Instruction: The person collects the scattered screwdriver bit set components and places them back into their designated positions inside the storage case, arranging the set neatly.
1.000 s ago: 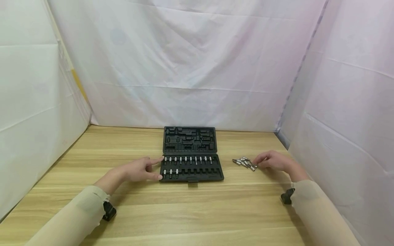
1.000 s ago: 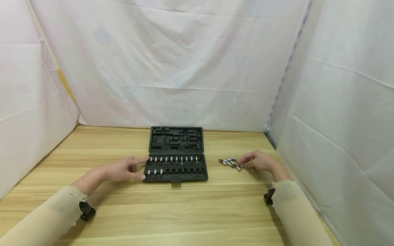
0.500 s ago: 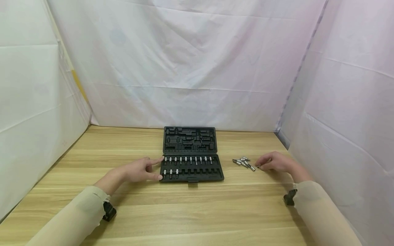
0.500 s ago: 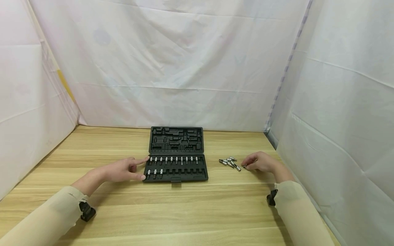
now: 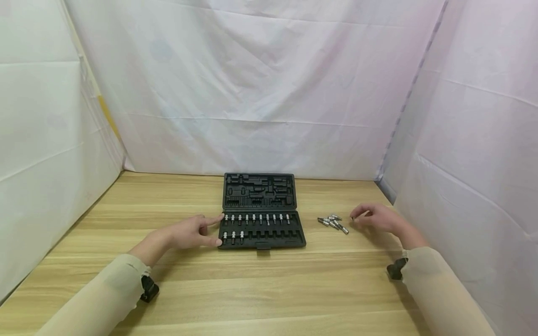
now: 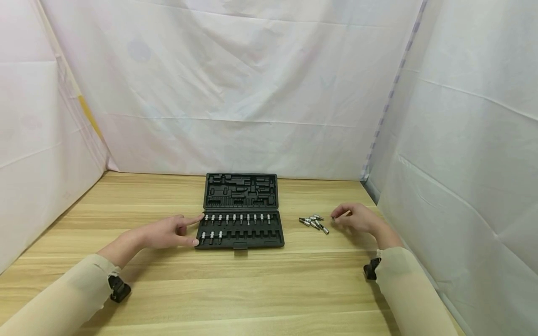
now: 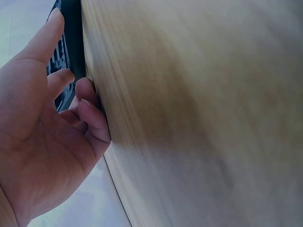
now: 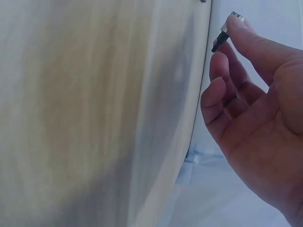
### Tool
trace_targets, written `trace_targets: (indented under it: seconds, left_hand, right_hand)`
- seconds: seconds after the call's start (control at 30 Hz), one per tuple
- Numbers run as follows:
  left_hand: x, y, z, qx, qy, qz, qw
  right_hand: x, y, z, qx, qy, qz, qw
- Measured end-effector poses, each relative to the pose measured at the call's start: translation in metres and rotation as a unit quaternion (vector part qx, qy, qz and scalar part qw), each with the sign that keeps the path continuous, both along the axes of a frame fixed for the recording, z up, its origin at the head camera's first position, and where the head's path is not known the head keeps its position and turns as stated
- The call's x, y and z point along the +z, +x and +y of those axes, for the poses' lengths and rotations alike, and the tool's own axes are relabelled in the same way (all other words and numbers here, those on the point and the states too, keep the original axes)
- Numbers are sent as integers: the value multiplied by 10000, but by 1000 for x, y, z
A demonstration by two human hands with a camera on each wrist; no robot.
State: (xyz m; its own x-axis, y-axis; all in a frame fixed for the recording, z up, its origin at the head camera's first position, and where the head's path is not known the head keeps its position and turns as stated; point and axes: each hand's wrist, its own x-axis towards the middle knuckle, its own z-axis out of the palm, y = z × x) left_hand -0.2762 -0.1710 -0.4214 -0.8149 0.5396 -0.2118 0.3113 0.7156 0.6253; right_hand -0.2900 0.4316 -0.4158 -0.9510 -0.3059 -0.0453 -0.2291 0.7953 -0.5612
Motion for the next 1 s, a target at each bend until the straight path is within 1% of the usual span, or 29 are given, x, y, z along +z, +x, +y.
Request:
trace_targets:
  seconds: [0.13, 0.27, 0.4, 0.53, 0.63, 0.7, 0.87, 1.0]
  left_hand:
    - [0, 0, 0, -11, 0, 16, 10000]
    - [1, 0, 0, -23, 1, 4, 10000]
    - [1, 0, 0, -8, -1, -20, 10000]
    - [0, 0, 0, 5, -10, -26, 10000]
    - [0, -1, 0, -4, -21, -12, 10000]
    - [-1, -1, 0, -8, -25, 4, 10000]
    - [-1, -1, -1, -18, -38, 32, 10000]
    - [-1, -1, -1, -41, -71, 61, 9999]
  right_hand:
    - [5, 0, -9, -54, -248, -187, 9995]
    - [8, -2, -19, 55, -571, -290, 9979]
    - [8, -4, -28, 123, -663, -174, 9976]
    - [10, -5, -38, -27, -562, 30, 9984]
    - [12, -7, -45, -120, -724, 25, 9973]
    - [12, -9, -50, -145, -975, -71, 9951]
    - [11, -14, -61, -18, -1556, -352, 9872]
    - [12, -15, -70, 119, -1829, -566, 9814]
